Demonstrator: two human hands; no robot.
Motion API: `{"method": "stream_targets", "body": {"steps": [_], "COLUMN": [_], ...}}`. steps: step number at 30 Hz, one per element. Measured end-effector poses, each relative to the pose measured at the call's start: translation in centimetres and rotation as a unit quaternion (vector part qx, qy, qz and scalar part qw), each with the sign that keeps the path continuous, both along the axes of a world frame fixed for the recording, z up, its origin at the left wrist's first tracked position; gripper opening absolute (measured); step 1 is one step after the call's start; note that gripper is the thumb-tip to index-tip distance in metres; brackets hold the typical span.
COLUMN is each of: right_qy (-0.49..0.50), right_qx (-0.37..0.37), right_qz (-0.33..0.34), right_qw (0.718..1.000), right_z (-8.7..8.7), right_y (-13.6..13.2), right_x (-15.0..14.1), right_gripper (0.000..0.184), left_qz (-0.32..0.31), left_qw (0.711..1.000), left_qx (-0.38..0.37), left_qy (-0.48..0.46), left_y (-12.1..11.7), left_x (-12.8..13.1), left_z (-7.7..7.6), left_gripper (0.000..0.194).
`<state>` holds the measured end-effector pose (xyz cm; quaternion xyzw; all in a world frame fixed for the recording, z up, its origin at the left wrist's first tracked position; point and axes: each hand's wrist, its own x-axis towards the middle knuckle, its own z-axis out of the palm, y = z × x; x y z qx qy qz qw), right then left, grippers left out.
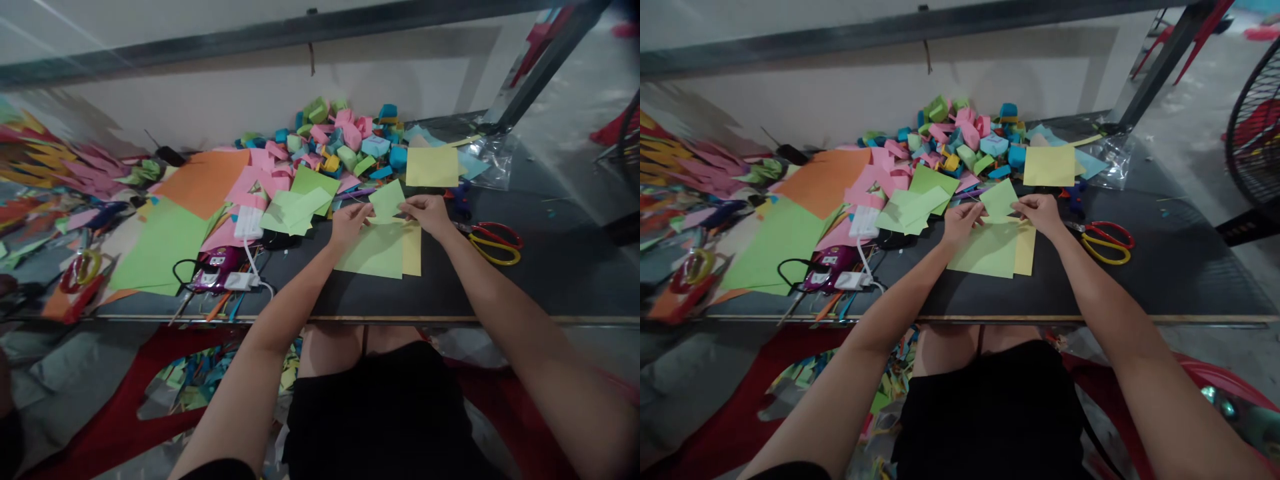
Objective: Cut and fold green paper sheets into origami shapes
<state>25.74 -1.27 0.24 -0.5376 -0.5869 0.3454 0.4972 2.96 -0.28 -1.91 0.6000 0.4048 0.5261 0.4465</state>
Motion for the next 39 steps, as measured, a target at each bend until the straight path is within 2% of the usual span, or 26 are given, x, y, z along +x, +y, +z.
{"method": "stream_targets", "body": {"steps": [3,6,9,12,15,17,20,22,25,27,29,31,33,35,37,39], "right_qy": [-0.026,-0.038,-0.017,0.02,0.03,0.025,-0.01,-0.044,-0.156,-0.264,-0.347,-0.395,-0.428,-0.449,-0.458,-0.457], "right_qx": [0.006,0.01,0.035,0.082,0.118,0.145,0.178,0.165,0.124,0.123,0.14,0.148,0.143,0.134,0.126,0.119], "right_qz": [0.006,0.01,-0.018,-0.069,-0.134,-0.18,-0.222,-0.206,-0.102,-0.021,0.027,0.038,0.031,0.007,-0.022,-0.041], "right_qw": [1.0,0.999,0.999,0.994,0.983,0.973,0.959,0.963,0.975,0.956,0.927,0.906,0.892,0.883,0.88,0.881], "right_z": [-0.4,-0.8,-1.1,-1.1,-0.9,-1.0,-1.2,-1.3,-1.2,-1.0,-0.9,-0.8,-0.7,-0.6,-0.6,-0.7], "right_y": [0.0,0.0,0.1,0.6,1.0,1.0,0.6,0.2,-0.3,-0.5,-0.6,-0.8,-1.1,-1.4,-1.6,-1.5], "right_x": [0.1,0.1,0.1,0.6,1.3,1.5,1.2,0.6,-0.1,-0.5,-0.9,-1.3,-1.5,-1.7,-1.7,-1.7], "right_gripper": [0.051,0.05,0.05,0.044,0.034,0.03,0.027,0.025,0.012,0.003,0.004,0.009,0.01,0.014,0.022,0.025], "left_qz": [0.049,0.056,0.052,0.051,0.066,0.069,0.033,0.022,0.028,0.026,-0.002,-0.074,-0.164,-0.214,-0.224,-0.223], "left_qw": [0.998,0.984,0.953,0.922,0.909,0.911,0.913,0.912,0.904,0.891,0.876,0.855,0.827,0.811,0.819,0.839], "left_qx": [0.02,0.091,0.189,0.264,0.276,0.269,0.268,0.261,0.268,0.294,0.32,0.342,0.351,0.337,0.308,0.282], "left_qy": [0.039,0.14,0.23,0.278,0.304,0.304,0.306,0.316,0.331,0.345,0.362,0.382,0.408,0.428,0.43,0.408], "left_y": [0.0,-0.3,-0.8,-1.5,-1.9,-1.8,-1.0,-0.3,0.4,0.5,0.2,-0.1,-0.4,-0.6,-0.5,-0.4], "left_x": [-0.2,-0.6,-0.7,-0.2,0.2,-0.1,-1.3,-2.2,-3.0,-2.9,-2.5,-1.9,-1.5,-1.3,-1.3,-1.5], "left_z": [-0.1,0.0,0.0,-0.2,-0.1,0.3,1.3,1.9,2.1,1.9,1.8,1.7,1.8,2.0,2.1,2.1], "left_gripper": [0.032,0.022,0.024,0.033,0.039,0.035,0.025,0.024,0.018,0.018,0.017,0.019,0.028,0.039,0.04,0.033]}}
